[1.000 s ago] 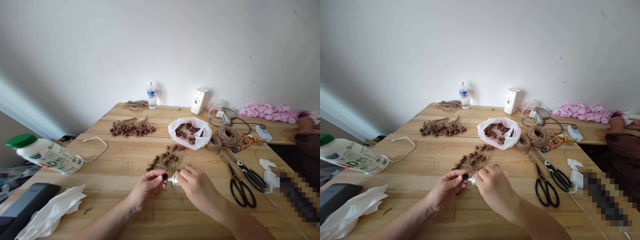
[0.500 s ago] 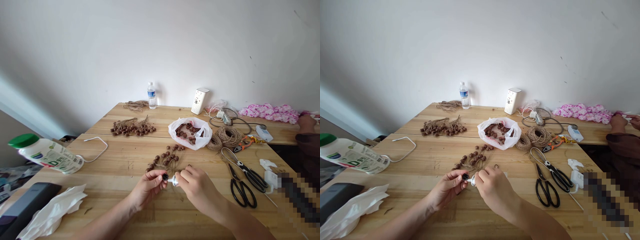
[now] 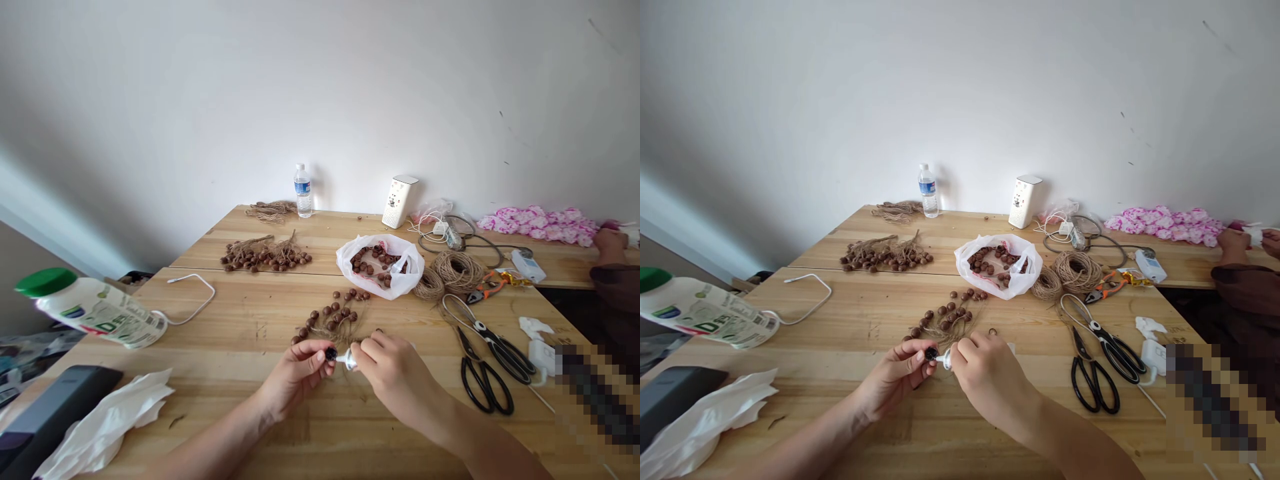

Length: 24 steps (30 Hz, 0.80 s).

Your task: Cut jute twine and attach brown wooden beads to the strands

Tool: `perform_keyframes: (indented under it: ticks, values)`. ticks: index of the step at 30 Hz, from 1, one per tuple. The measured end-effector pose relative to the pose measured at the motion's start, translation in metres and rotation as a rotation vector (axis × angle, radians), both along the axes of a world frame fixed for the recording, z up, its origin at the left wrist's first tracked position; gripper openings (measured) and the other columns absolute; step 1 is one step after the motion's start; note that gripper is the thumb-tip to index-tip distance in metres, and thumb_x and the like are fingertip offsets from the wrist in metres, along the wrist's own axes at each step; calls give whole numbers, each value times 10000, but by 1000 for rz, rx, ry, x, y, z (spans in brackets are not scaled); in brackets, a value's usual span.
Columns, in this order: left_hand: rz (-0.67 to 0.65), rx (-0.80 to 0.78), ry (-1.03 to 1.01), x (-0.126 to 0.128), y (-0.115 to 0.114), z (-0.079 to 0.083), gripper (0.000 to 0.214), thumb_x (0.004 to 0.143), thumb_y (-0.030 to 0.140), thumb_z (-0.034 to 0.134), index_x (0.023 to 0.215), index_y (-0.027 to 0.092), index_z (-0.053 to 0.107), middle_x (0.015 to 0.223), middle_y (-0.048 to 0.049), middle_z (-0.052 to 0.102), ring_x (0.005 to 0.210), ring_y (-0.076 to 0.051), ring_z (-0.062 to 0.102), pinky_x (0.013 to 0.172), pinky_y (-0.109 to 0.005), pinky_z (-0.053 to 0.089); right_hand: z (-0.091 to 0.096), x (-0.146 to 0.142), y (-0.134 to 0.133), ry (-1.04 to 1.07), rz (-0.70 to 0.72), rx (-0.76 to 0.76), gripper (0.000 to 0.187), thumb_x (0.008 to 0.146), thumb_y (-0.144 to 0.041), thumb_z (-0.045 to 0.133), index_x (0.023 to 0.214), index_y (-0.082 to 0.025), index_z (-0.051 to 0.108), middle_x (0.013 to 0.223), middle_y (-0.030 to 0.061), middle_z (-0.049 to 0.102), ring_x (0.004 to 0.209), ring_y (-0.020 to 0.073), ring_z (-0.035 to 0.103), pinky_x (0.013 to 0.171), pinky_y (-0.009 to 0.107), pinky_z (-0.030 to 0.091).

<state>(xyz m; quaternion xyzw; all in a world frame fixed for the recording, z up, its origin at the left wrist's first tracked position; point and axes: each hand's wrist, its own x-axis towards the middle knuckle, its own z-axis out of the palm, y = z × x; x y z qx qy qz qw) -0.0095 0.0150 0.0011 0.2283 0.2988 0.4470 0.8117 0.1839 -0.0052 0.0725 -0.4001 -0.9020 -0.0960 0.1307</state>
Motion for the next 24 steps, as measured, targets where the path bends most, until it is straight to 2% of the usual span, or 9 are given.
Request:
perform_keyframes:
  ticks: [24]
  values:
    - [1, 5, -6, 0, -1, -2, 249, 591, 205, 847, 812, 140, 752, 694, -59, 723, 620, -112, 644, 654, -219, 506, 1, 0, 0, -1, -4, 8, 192, 844, -22, 490, 722, -162, 538, 685, 19, 538, 653, 162, 461, 544, 292, 268]
